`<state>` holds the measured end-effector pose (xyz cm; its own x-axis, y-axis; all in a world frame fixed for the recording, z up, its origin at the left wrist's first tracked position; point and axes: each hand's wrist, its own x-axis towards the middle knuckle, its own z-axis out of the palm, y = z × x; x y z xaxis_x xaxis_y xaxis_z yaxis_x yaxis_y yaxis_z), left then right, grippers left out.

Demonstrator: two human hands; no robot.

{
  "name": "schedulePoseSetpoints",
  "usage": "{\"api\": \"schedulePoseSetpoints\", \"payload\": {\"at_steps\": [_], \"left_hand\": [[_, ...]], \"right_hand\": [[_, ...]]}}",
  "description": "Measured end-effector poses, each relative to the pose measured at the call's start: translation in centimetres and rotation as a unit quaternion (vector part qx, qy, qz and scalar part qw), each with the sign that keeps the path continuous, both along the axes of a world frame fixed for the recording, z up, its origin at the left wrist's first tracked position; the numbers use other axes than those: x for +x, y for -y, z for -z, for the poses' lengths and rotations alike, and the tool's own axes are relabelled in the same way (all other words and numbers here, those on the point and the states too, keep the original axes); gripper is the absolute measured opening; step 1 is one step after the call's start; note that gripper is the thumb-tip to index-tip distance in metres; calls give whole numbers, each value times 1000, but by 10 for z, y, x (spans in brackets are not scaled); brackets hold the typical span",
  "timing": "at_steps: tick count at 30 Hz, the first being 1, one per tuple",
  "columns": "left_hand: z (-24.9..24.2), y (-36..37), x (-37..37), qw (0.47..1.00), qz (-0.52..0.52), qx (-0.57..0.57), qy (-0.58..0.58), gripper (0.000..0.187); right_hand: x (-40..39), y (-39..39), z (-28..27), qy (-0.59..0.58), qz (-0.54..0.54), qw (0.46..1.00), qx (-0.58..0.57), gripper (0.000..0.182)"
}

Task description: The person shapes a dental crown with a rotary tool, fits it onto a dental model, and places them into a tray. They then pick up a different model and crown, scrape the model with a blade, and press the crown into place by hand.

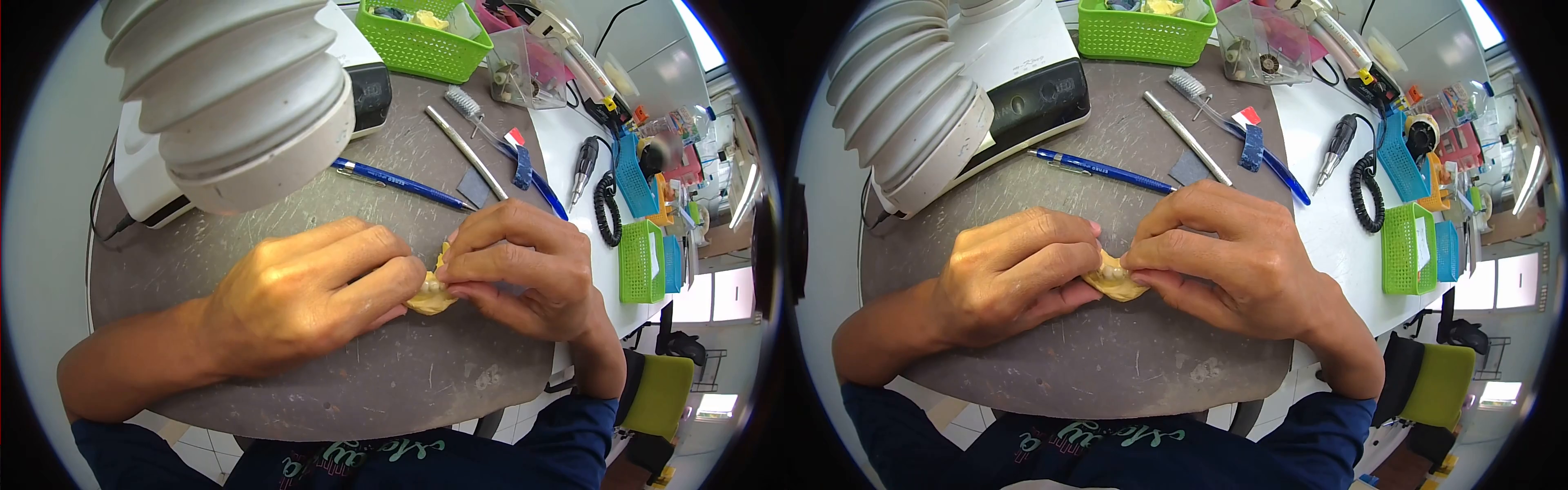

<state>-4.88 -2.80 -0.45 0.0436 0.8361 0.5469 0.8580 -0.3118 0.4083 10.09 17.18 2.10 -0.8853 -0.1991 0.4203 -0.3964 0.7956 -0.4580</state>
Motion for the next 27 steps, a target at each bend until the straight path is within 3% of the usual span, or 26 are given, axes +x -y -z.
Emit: {"api": "schedulePoseSetpoints", "payload": {"at_steps": [4,9,14,27], "left_hand": [[-1,-1,-2,999,9,2,34,37],[-7,2,-11,990,13,-44,134,41],[-9,2,-14,977,15,-79,199,42],[-11,-3,-16,977,30,-89,194,36]], "right_hand": [[1,-2,-1,6,-4,1000,-5,23],[2,6,-7,9,22,999,-37,50],[7,9,4,28,48,996,-66,49],[7,8,8,44,46,988,-140,33]]}}
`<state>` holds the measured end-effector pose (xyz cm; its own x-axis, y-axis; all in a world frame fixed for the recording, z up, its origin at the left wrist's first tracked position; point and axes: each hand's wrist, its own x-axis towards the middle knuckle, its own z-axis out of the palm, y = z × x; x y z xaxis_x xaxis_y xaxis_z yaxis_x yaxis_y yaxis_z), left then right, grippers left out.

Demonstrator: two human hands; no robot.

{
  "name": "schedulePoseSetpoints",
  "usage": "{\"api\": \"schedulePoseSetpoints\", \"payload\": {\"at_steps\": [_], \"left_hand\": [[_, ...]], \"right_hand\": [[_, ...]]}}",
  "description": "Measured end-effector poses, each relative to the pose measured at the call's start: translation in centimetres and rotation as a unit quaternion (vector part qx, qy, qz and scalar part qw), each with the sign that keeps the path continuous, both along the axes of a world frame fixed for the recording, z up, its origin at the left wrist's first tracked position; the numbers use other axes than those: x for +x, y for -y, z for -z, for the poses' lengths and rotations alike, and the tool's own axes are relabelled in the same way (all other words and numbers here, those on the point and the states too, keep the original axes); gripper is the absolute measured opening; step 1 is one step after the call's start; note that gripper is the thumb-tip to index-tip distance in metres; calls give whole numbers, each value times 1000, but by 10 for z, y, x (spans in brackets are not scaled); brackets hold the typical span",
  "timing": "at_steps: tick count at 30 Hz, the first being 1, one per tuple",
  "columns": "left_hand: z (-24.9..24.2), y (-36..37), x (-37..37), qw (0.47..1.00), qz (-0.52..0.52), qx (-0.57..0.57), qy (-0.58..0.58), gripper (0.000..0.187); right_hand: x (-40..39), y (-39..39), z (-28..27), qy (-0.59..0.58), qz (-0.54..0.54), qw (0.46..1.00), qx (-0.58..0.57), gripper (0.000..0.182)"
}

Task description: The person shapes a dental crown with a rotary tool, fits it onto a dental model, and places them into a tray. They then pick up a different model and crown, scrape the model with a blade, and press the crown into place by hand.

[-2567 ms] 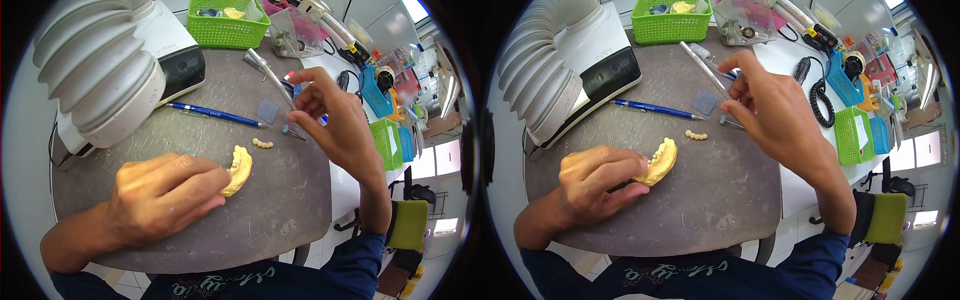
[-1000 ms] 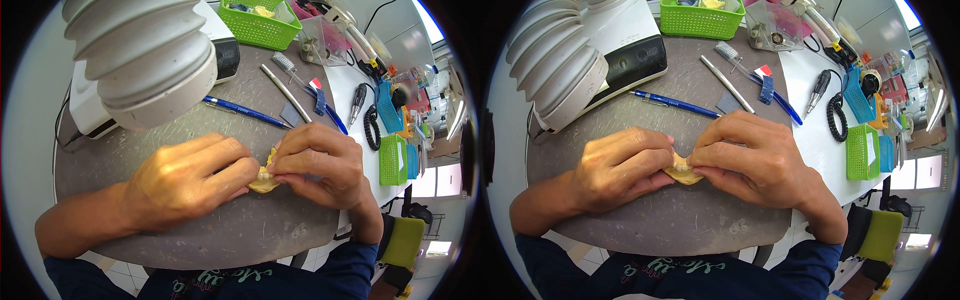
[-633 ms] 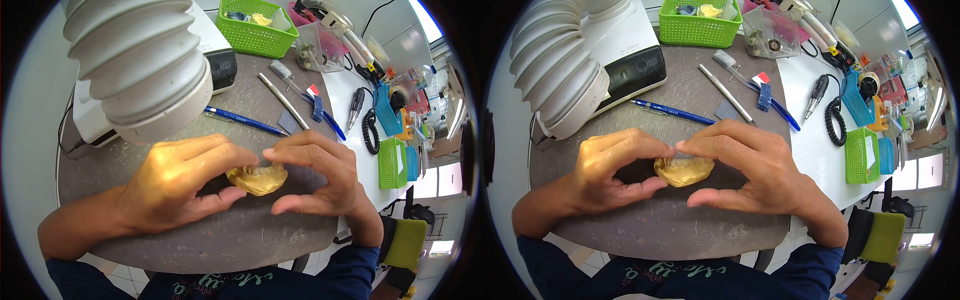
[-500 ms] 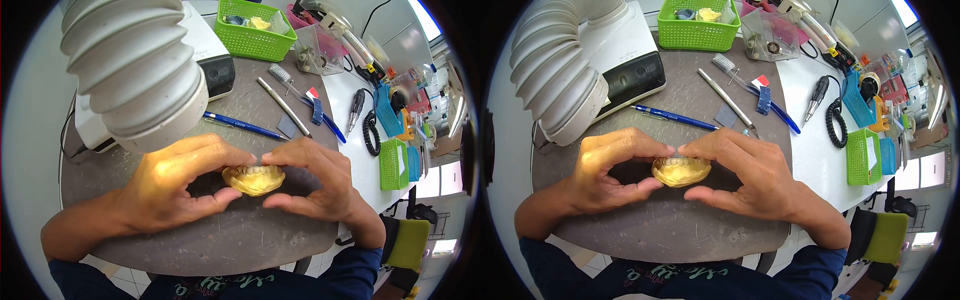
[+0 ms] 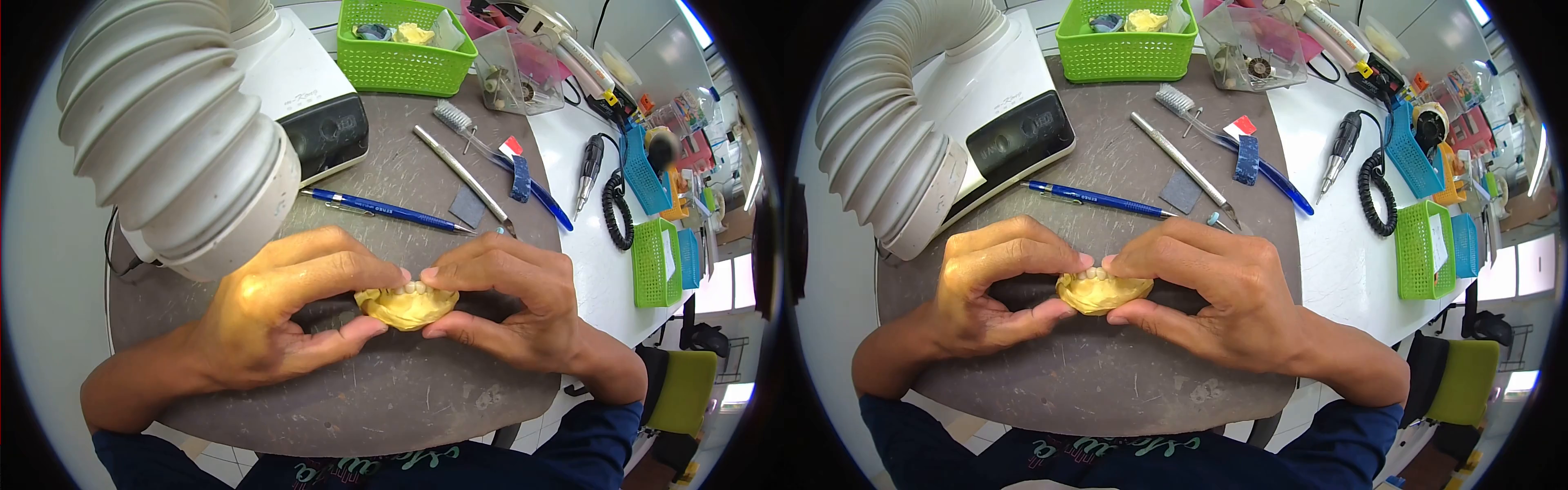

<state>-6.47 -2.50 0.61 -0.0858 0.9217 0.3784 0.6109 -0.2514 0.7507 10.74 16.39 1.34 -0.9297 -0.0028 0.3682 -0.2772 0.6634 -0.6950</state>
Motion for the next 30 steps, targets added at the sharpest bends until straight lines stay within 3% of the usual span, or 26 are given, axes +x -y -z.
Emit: {"api": "schedulePoseSetpoints", "payload": {"at_steps": [5,8,21,24,26,30], "left_hand": [[-3,-1,6,998,-35,-9,42,42],[0,-2,6,999,-28,18,-8,43],[0,-1,5,999,-31,15,6,38],[-1,0,5,1000,-23,-7,15,41],[3,2,7,994,-48,-36,89,45],[3,2,5,995,-34,-38,80,46]], "right_hand": [[0,1,0,3,12,1000,-7,34],[0,1,1,3,12,1000,-6,36],[2,3,2,32,28,998,-42,45],[2,3,2,32,28,998,-35,46],[2,3,3,35,30,998,-42,45],[2,2,3,42,33,997,-49,44]]}}
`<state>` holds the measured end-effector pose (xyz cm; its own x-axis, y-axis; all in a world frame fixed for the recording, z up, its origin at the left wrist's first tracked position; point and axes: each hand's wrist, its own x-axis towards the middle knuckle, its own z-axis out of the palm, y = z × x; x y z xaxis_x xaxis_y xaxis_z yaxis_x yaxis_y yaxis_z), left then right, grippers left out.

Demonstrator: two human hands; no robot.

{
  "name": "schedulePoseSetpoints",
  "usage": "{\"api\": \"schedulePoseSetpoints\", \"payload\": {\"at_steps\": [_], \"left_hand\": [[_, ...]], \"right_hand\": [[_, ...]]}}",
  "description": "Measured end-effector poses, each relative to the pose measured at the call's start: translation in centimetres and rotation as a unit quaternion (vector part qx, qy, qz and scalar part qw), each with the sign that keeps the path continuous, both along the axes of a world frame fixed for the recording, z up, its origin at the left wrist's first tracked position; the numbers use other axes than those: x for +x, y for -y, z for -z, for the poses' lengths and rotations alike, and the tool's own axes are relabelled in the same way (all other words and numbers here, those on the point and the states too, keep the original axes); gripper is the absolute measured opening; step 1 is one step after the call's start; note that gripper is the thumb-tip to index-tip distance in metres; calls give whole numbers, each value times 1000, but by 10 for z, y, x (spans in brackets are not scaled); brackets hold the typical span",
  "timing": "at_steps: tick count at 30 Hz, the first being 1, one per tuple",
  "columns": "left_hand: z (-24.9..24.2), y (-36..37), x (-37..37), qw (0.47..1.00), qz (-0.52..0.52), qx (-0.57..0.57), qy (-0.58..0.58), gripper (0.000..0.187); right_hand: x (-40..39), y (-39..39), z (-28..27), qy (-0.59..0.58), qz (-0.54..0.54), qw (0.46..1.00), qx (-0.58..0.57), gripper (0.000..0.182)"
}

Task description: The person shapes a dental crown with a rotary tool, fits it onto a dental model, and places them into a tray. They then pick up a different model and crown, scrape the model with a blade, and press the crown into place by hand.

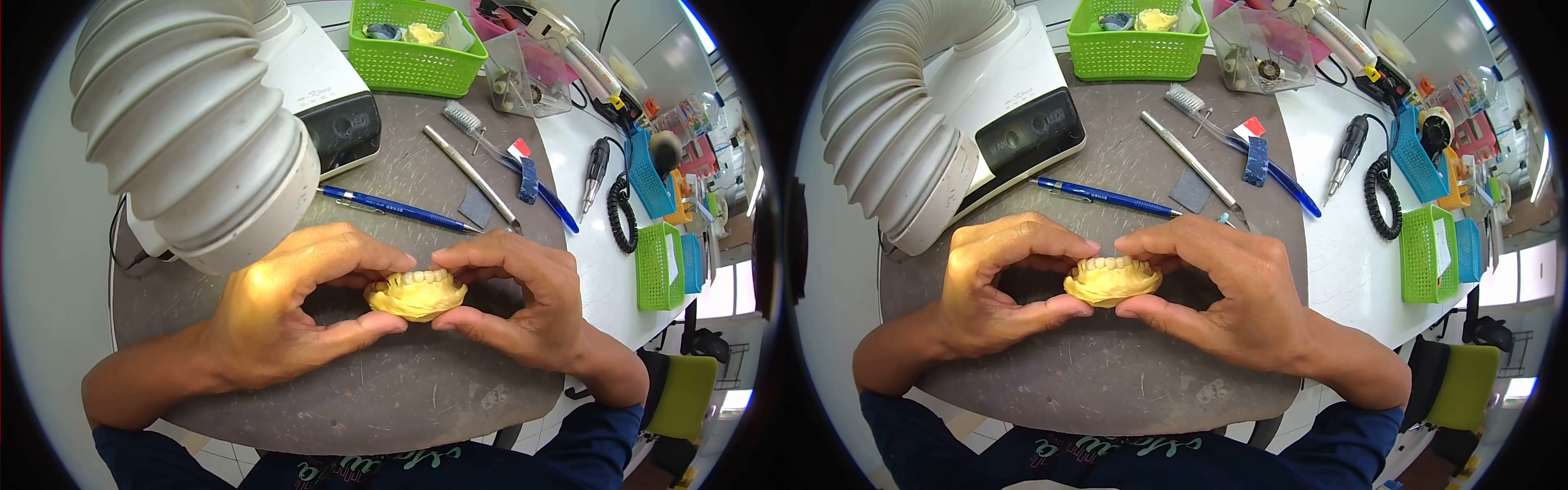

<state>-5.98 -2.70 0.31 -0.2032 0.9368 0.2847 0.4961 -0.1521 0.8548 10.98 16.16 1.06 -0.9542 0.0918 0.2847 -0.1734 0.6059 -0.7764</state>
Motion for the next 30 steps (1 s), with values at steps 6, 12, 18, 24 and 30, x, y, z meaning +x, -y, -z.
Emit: {"api": "schedulePoseSetpoints", "payload": {"at_steps": [6,12,18,24,30], "left_hand": [[-3,-1,-2,1000,15,5,-15,41],[-4,-3,-3,998,26,28,-52,38],[-5,-2,-3,998,31,27,-55,37],[-5,-2,-2,997,26,29,-60,36],[-3,-3,-1,997,19,39,-65,36]], "right_hand": [[-1,1,-1,4,7,1000,-7,42],[-3,-1,-4,-13,-11,999,33,39],[-3,0,-3,-21,-5,999,33,35],[-3,0,-4,-11,-4,999,31,36],[-2,1,-3,-17,-4,999,29,35]]}}
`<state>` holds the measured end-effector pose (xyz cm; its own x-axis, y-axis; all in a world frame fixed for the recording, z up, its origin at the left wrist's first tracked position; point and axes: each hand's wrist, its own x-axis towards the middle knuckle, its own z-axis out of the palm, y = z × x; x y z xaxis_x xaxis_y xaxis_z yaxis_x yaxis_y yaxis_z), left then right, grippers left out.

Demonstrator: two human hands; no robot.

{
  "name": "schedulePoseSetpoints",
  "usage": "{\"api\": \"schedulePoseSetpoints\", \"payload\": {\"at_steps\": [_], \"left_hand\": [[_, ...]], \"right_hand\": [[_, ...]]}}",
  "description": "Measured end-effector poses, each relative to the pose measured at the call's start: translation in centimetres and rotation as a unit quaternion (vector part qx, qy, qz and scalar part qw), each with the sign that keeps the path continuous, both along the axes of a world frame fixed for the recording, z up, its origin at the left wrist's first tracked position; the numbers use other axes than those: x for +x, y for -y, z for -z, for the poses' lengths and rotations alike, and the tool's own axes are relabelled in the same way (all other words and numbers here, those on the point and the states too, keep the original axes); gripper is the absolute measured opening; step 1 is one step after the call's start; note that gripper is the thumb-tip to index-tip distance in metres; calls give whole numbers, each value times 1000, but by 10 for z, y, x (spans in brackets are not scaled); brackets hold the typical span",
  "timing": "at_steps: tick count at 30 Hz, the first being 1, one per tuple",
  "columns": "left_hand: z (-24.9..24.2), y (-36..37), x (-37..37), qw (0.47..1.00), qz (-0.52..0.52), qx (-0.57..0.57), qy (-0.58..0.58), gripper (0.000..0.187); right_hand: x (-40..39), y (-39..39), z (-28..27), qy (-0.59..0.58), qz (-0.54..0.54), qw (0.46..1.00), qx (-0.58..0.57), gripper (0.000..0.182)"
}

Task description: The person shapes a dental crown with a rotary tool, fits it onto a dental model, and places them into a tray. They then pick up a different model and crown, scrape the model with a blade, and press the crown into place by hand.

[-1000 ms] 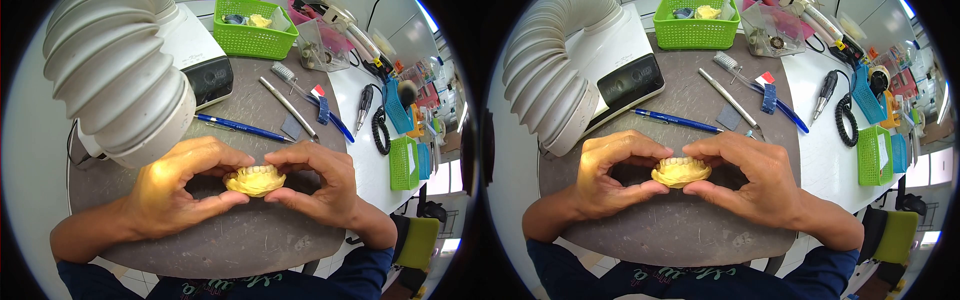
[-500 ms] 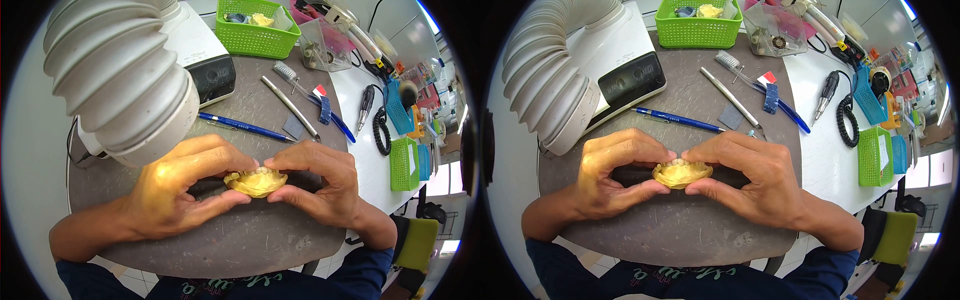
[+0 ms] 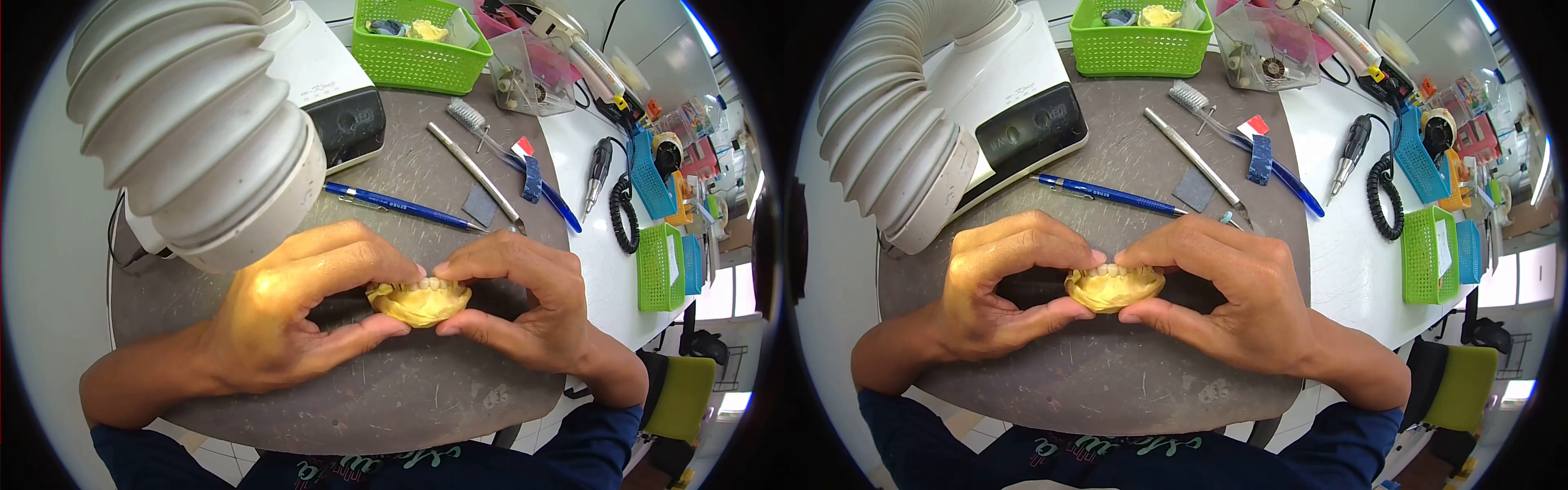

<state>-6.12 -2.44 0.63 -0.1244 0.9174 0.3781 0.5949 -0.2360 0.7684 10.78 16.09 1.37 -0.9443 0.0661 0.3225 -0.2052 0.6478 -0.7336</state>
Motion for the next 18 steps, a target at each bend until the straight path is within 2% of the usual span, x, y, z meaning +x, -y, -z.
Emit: {"api": "schedulePoseSetpoints", "payload": {"at_steps": [4,7,9,18], "left_hand": [[1,0,0,1000,21,19,0,36],[3,2,3,999,31,17,18,36],[3,3,4,999,34,18,34,36],[4,3,3,997,36,7,66,32]], "right_hand": [[1,-3,-5,-6,-28,1000,-12,28],[3,-1,-6,51,-20,997,-48,20],[4,4,-6,56,-1,992,-111,14],[5,1,-1,81,-11,985,-153,10]]}}
